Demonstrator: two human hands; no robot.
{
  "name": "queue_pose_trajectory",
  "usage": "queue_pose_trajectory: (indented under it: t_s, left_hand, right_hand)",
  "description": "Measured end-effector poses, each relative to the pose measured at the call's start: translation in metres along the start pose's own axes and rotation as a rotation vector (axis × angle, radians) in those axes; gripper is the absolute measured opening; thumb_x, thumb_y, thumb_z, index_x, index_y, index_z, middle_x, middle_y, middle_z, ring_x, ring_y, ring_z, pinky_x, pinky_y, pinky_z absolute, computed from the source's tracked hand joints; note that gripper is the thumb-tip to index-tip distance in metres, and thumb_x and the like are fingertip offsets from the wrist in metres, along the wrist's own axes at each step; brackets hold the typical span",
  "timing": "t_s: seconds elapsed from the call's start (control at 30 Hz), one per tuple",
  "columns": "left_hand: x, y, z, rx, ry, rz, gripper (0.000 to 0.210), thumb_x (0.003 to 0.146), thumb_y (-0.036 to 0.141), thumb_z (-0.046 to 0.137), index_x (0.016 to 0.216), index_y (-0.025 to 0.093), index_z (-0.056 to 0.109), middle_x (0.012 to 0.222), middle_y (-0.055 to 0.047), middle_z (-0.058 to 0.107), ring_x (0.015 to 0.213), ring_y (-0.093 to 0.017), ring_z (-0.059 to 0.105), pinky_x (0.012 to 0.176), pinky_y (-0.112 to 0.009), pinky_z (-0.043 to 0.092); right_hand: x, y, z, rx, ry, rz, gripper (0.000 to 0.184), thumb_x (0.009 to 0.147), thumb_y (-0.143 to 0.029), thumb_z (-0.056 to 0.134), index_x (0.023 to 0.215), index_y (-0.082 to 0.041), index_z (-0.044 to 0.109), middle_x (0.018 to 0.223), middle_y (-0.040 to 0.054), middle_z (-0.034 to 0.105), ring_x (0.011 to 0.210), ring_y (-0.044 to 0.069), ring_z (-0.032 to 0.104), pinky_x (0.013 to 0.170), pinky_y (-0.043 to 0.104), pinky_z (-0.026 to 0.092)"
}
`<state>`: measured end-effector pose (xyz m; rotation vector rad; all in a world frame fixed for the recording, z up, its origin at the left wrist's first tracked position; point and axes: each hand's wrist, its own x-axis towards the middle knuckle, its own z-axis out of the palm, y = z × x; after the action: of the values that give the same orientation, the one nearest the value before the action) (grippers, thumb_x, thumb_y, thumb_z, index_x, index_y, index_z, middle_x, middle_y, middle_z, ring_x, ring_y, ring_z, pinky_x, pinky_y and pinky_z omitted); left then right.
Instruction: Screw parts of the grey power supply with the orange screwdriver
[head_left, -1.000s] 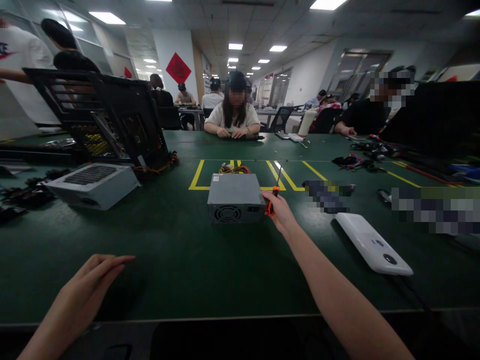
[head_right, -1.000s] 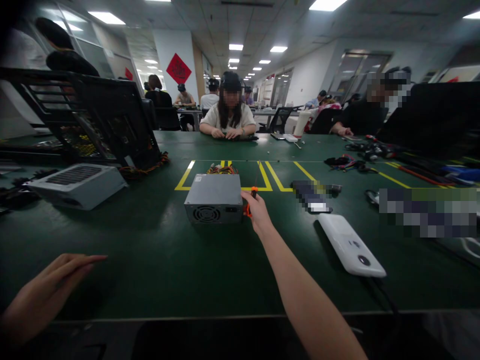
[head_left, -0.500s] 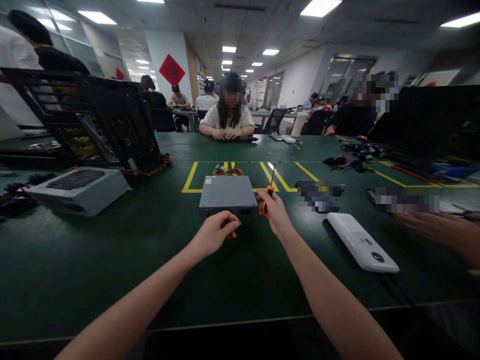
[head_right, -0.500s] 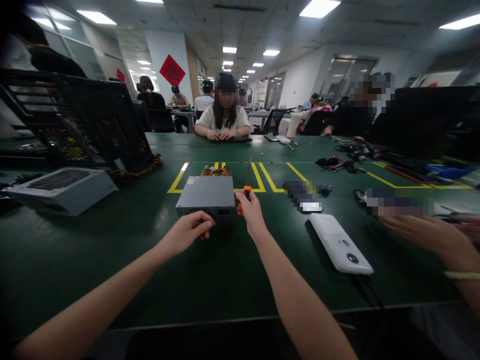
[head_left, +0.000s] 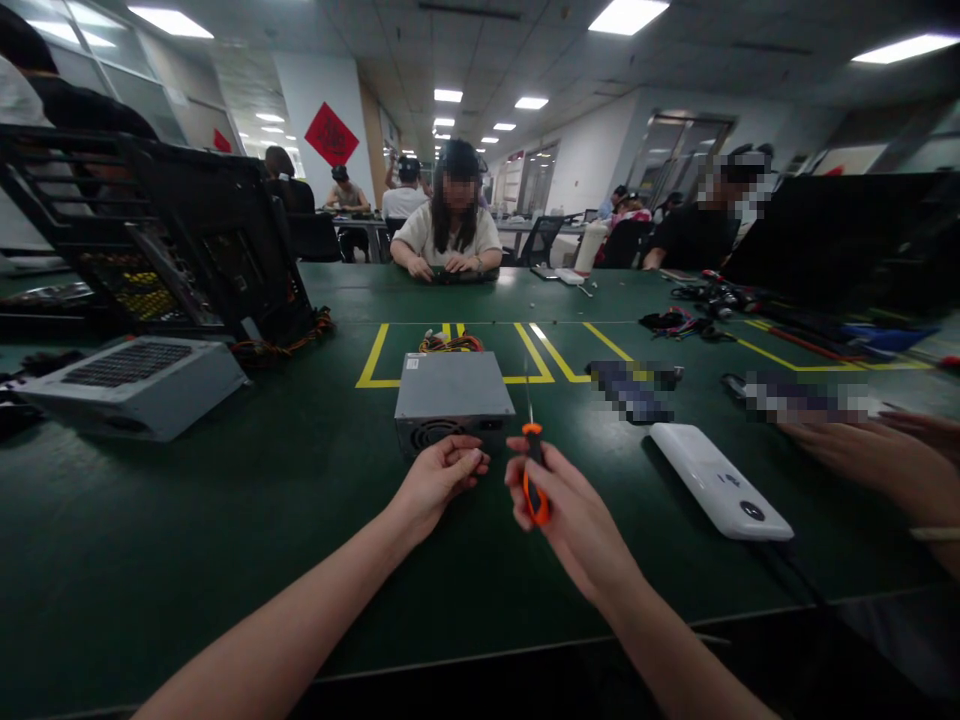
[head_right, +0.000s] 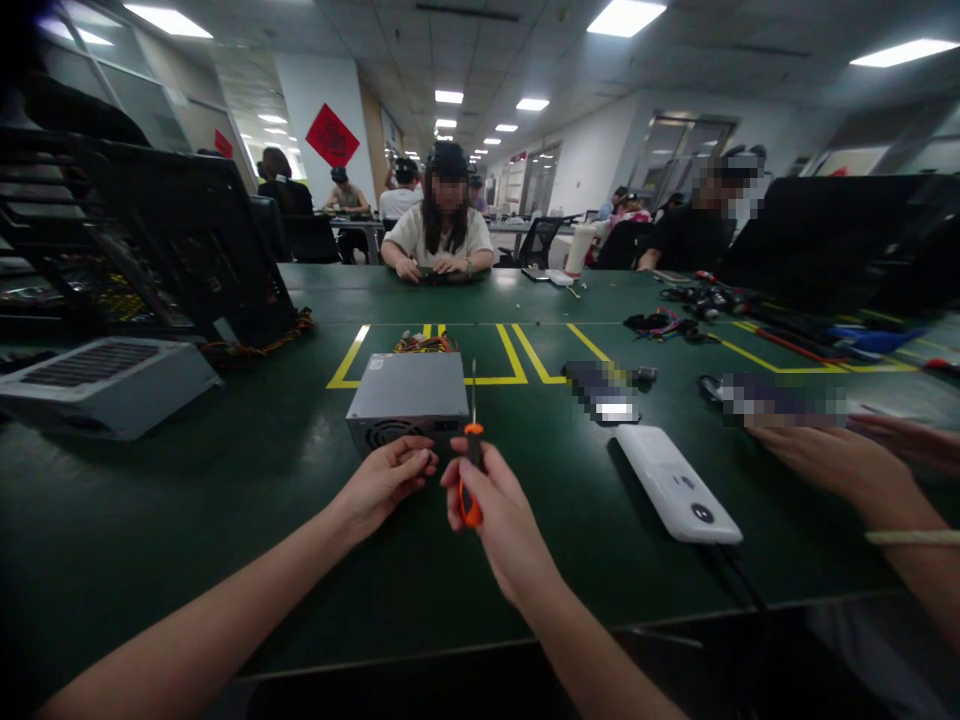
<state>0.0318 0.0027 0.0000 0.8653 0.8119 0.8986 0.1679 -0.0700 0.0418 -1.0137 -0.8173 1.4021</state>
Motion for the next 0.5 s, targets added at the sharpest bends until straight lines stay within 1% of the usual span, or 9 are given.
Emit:
queue_pose_trajectory:
  t_s: [0.1,0.2,0.33,0.43,0.5]
  left_hand:
    - [-0.001,-0.001,-0.002,-0.077,-0.013,0.007,0.024,0.07,0.018,0.067,0.091,0.014,0.057,0.078,-0.003,0.061,0.066,-0.007,0.057,0.055,-0.014,0.043]
    - [-0.001,-0.002,-0.003,-0.105,-0.027,0.016,0.025,0.07,0.019,0.068,0.092,0.014,0.057,0.078,-0.003,0.061,0.065,-0.007,0.056,0.055,-0.014,0.043]
    - [-0.002,-0.001,-0.004,-0.095,-0.024,0.023,0.025,0.07,0.019,0.068,0.092,0.014,0.057,0.078,-0.003,0.061,0.065,-0.007,0.056,0.056,-0.014,0.043]
    - [-0.003,0.0,-0.004,-0.084,-0.027,0.024,0.025,0.07,0.019,0.068,0.091,0.014,0.057,0.077,-0.003,0.061,0.064,-0.007,0.056,0.056,-0.015,0.042]
    - [-0.003,0.0,-0.005,-0.068,-0.037,0.03,0.025,0.07,0.02,0.068,0.092,0.014,0.057,0.078,-0.003,0.061,0.065,-0.007,0.056,0.057,-0.015,0.042]
  right_hand:
    - [-0.038,0.023,0.001,0.076,-0.014,0.193,0.033,0.075,-0.041,0.057,0.099,-0.019,0.052,0.065,-0.0012,0.055,0.041,0.005,0.039,0.035,0.017,0.026]
    - [-0.056,0.046,0.001,0.142,-0.014,0.303,0.039,0.072,-0.047,0.059,0.097,-0.018,0.052,0.057,-0.0026,0.053,0.034,0.004,0.036,0.029,0.016,0.021]
    - [-0.063,0.063,0.001,0.221,-0.033,0.354,0.041,0.068,-0.05,0.062,0.092,-0.018,0.052,0.053,-0.0033,0.054,0.029,0.003,0.035,0.026,0.014,0.019]
    - [-0.064,0.065,0.003,0.254,-0.053,0.38,0.042,0.066,-0.051,0.064,0.089,-0.018,0.054,0.051,-0.003,0.055,0.028,0.002,0.035,0.026,0.013,0.02]
    - [-0.065,0.063,0.005,0.264,-0.036,0.382,0.043,0.064,-0.051,0.065,0.087,-0.017,0.054,0.05,-0.0031,0.054,0.027,0.002,0.034,0.025,0.013,0.02]
